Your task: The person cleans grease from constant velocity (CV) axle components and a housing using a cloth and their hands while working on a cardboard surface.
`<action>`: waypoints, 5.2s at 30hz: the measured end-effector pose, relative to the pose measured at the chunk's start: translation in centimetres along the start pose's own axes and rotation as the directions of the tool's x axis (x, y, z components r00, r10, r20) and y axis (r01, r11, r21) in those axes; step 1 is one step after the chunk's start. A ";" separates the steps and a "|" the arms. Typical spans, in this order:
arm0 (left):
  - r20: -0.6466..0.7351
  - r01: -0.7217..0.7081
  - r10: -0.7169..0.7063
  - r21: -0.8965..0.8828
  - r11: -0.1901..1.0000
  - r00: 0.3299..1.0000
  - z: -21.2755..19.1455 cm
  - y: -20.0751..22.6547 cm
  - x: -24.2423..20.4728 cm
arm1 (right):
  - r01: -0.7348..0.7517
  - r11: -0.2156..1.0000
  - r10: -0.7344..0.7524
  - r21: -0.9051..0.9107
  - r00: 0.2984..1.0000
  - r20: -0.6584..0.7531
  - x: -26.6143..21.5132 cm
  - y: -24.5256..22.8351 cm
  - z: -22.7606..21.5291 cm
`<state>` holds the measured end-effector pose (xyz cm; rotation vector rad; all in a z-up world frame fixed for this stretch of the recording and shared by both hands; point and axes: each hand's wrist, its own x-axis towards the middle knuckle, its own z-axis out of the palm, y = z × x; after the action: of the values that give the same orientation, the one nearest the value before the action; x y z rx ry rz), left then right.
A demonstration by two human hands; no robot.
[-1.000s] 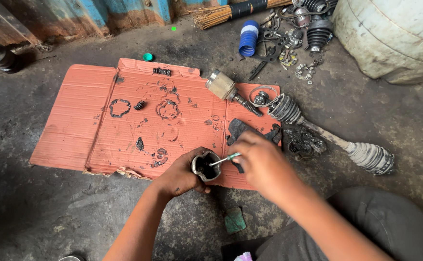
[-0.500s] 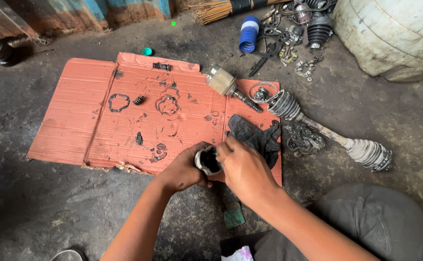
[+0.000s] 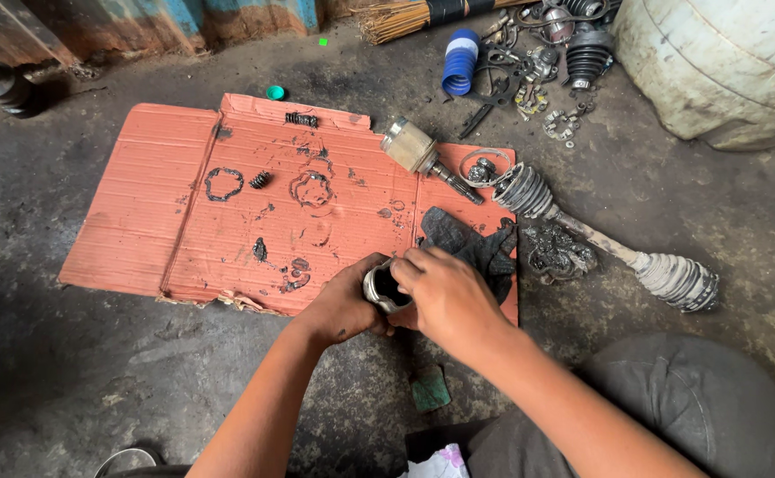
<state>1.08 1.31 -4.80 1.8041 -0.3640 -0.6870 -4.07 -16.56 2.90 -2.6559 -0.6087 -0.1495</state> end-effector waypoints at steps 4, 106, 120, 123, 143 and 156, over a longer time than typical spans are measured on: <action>0.020 0.022 -0.023 0.053 0.998 1.000 0.0 0.4 -0.1 | 0.038 0.996 -0.042 0.079 0.998 0.048 0.6 0.6 -1.0; 0.098 0.211 -0.190 -0.291 0.933 0.977 0.0 0.4 0.2 | -0.507 0.832 0.510 0.226 0.859 0.048 -3.2 9.7 -9.2; 0.062 0.134 -0.125 -0.179 0.975 0.990 0.0 1.3 -0.2 | -0.424 0.630 0.420 0.650 0.891 0.174 -2.2 10.0 -7.4; 0.040 0.096 -0.093 -0.087 0.992 0.995 -0.1 1.3 -0.3 | -0.258 0.694 0.345 0.672 0.938 0.004 -2.4 9.6 -7.6; 0.085 0.172 -0.183 0.126 0.977 0.979 -1.6 2.7 -1.3 | 0.052 0.995 -0.084 0.087 0.901 0.425 -4.7 0.5 -2.0; 0.200 0.108 -0.431 0.798 0.592 0.880 -1.0 14.2 -8.6 | 0.369 0.924 -0.383 0.104 0.872 0.305 -7.9 1.4 3.5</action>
<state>-3.80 2.09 11.03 2.5931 -0.7307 -1.2499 -10.52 -19.44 -2.29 -2.5063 -1.2216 0.1913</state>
